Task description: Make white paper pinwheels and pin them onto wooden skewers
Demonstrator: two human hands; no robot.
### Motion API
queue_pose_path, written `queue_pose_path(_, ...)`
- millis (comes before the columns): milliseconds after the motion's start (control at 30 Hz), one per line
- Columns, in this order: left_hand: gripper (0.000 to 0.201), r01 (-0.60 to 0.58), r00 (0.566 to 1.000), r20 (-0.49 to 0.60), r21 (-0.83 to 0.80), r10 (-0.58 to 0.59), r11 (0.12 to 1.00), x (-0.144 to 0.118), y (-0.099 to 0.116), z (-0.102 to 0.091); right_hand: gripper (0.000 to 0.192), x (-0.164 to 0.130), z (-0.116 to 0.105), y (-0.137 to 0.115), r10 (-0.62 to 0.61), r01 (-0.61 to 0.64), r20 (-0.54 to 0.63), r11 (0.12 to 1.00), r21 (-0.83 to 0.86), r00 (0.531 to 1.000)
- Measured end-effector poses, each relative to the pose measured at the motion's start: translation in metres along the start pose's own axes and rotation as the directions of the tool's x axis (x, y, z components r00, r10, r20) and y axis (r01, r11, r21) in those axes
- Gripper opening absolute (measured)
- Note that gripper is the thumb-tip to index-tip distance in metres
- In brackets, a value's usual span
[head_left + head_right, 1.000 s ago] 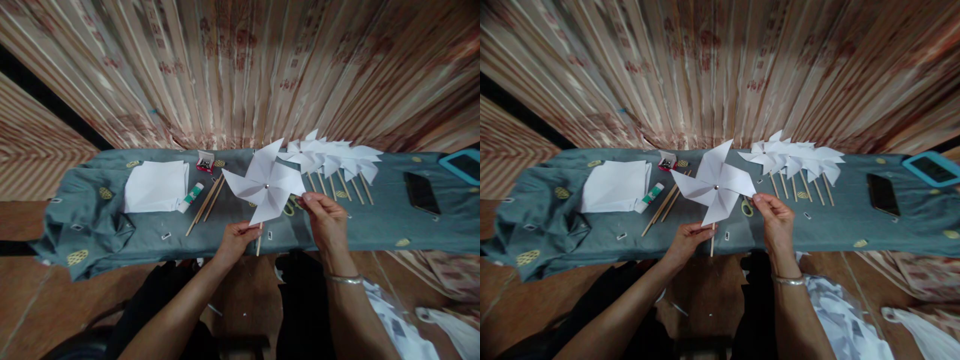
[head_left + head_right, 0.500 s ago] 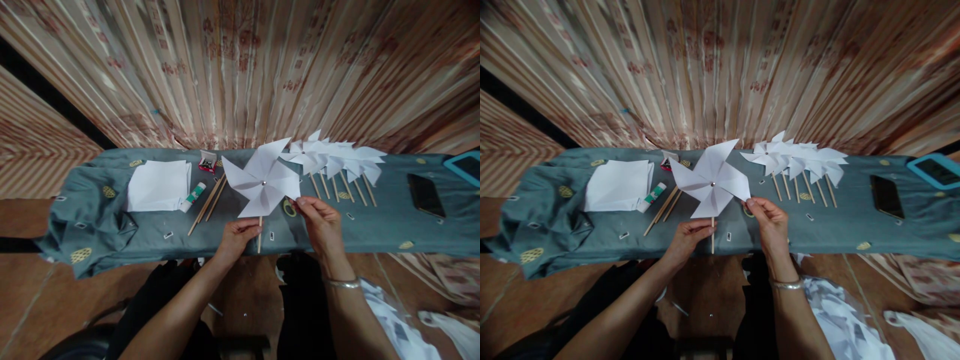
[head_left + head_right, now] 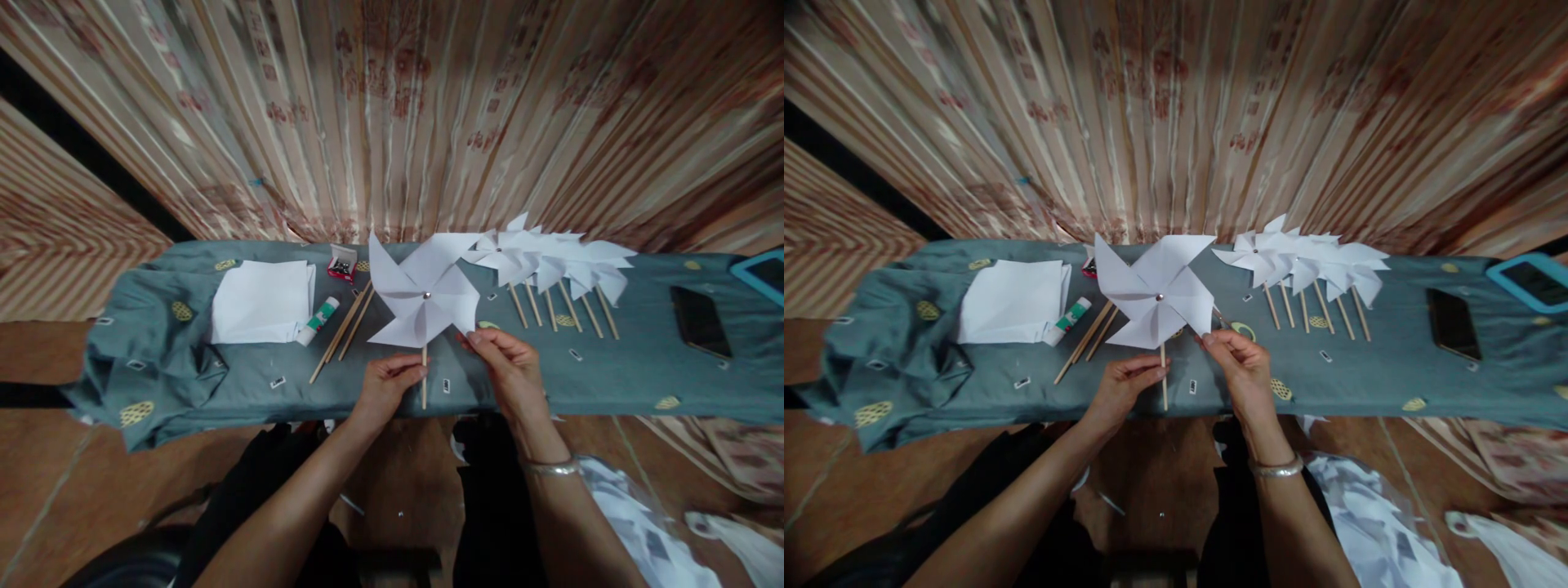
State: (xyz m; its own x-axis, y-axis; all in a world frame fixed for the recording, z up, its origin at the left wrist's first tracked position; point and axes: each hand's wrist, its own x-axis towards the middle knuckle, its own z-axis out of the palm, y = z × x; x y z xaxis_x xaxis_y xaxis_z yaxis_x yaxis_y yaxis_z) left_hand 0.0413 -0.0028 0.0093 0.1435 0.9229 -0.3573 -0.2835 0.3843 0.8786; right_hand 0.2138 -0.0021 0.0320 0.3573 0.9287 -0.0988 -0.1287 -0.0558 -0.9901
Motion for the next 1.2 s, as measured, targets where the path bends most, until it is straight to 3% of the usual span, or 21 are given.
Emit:
queue_pose_path(667, 0.021, -0.013, 1.000, -0.016, 0.023, 0.014, 1.000, 0.001, 0.000, -0.002, 0.025, -0.014, 0.016, -0.001, 0.066, -0.066, 0.145, 0.998, 0.002, 0.987)
queue_pose_path(1200, 0.025, -0.036, 0.998, 0.051, 0.005, 0.036, 0.999, 0.001, 0.000, -0.004, 0.030, -0.022, 0.026, -0.008, 0.078, -0.066, 0.250, 0.996, -0.056, 0.965)
